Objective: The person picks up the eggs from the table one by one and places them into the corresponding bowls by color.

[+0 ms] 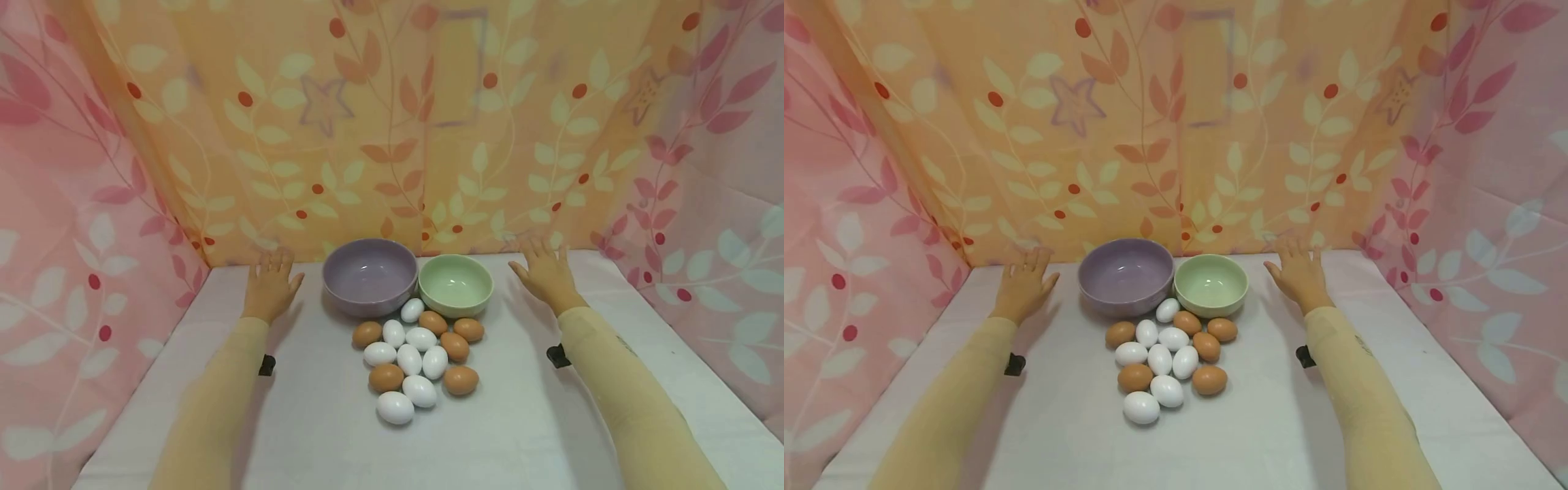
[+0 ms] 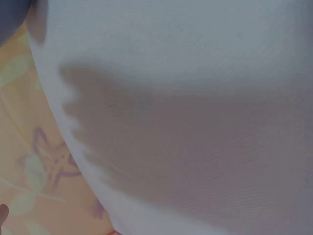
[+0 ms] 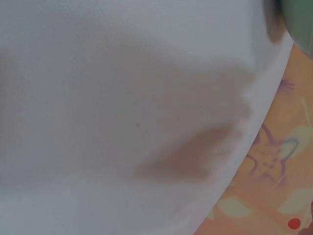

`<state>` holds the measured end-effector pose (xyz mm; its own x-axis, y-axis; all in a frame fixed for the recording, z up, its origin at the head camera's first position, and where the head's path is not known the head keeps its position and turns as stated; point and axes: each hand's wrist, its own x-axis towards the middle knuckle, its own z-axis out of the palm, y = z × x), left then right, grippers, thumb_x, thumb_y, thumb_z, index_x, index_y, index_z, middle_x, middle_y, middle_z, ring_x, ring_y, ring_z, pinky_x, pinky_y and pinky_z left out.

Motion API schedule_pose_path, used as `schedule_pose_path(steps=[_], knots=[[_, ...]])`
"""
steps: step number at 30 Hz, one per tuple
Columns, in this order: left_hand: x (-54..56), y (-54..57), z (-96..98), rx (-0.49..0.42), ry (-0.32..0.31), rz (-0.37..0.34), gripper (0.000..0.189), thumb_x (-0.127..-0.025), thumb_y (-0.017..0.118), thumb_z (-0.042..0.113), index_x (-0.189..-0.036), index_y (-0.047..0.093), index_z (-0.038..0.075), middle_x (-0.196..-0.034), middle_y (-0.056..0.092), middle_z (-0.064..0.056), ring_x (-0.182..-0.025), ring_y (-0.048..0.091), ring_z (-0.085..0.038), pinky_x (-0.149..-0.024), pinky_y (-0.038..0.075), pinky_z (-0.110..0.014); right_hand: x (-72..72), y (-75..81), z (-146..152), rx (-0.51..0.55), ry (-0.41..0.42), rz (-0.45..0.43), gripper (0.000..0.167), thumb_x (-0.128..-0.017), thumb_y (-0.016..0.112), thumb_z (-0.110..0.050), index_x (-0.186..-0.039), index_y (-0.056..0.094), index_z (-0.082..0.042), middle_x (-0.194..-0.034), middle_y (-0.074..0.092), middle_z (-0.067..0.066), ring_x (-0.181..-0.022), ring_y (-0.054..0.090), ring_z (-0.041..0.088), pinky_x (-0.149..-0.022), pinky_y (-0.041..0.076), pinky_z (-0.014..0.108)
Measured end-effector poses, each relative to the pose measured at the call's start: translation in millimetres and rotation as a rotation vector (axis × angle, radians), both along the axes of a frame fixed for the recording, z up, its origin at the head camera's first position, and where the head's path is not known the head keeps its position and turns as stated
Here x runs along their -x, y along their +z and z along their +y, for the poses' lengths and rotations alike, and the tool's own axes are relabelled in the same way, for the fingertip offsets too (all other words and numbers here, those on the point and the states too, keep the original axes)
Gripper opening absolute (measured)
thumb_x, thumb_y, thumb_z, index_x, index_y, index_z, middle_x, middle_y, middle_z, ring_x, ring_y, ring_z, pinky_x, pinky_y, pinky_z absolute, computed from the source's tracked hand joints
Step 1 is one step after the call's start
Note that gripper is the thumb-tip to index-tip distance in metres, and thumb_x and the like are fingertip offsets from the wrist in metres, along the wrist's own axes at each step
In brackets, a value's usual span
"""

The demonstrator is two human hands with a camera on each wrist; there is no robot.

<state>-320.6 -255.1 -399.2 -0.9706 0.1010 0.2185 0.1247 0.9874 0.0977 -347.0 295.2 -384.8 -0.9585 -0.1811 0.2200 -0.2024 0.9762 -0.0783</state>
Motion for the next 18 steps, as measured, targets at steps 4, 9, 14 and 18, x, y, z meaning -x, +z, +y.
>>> schedule_pose_path(steps=[4,9,14,18], knots=[[-1.1,-2.2,0.3,0.009,0.004,-0.009,0.064,-0.107,0.035,0.041,-0.156,0.024,0.003,-0.161,0.023,-0.026,-0.148,0.017,-0.049,-0.119,0.012,-0.068,1.5,-2.9,0.9,0.0,0.012,-0.013,0.065,-0.104,0.044,-0.045,-0.15,0.034,0.0,-0.158,0.027,0.03,-0.148,0.017,0.048,-0.118,0.002,0.071],[-1.1,-5.5,0.0,0.016,0.005,-0.003,0.064,-0.107,0.034,0.042,-0.156,0.024,0.003,-0.161,0.022,-0.027,-0.147,0.02,-0.049,-0.118,0.015,-0.068,1.4,-6.5,0.6,0.014,0.01,-0.043,0.073,-0.103,0.041,-0.05,-0.154,0.028,0.001,-0.159,0.024,0.03,-0.149,0.015,0.048,-0.119,0.002,0.069],[-0.7,-5.3,-1.6,0.011,0.001,0.012,0.064,-0.106,0.036,0.042,-0.155,0.026,0.003,-0.161,0.022,-0.027,-0.147,0.021,-0.05,-0.117,0.014,-0.069,-0.8,-7.7,-1.3,0.047,0.025,-0.066,0.075,-0.103,0.041,-0.049,-0.156,0.022,0.0,-0.161,0.019,0.03,-0.15,0.011,0.048,-0.119,-0.001,0.068],[-0.4,-2.2,-2.2,-0.009,0.0,0.004,0.064,-0.106,0.036,0.043,-0.156,0.024,0.005,-0.162,0.02,-0.026,-0.149,0.016,-0.049,-0.118,0.011,-0.068,-2.8,-8.9,-1.7,0.046,0.044,-0.076,0.077,-0.104,0.04,-0.051,-0.157,0.018,0.0,-0.162,0.016,0.029,-0.151,0.009,0.047,-0.12,-0.003,0.067]])
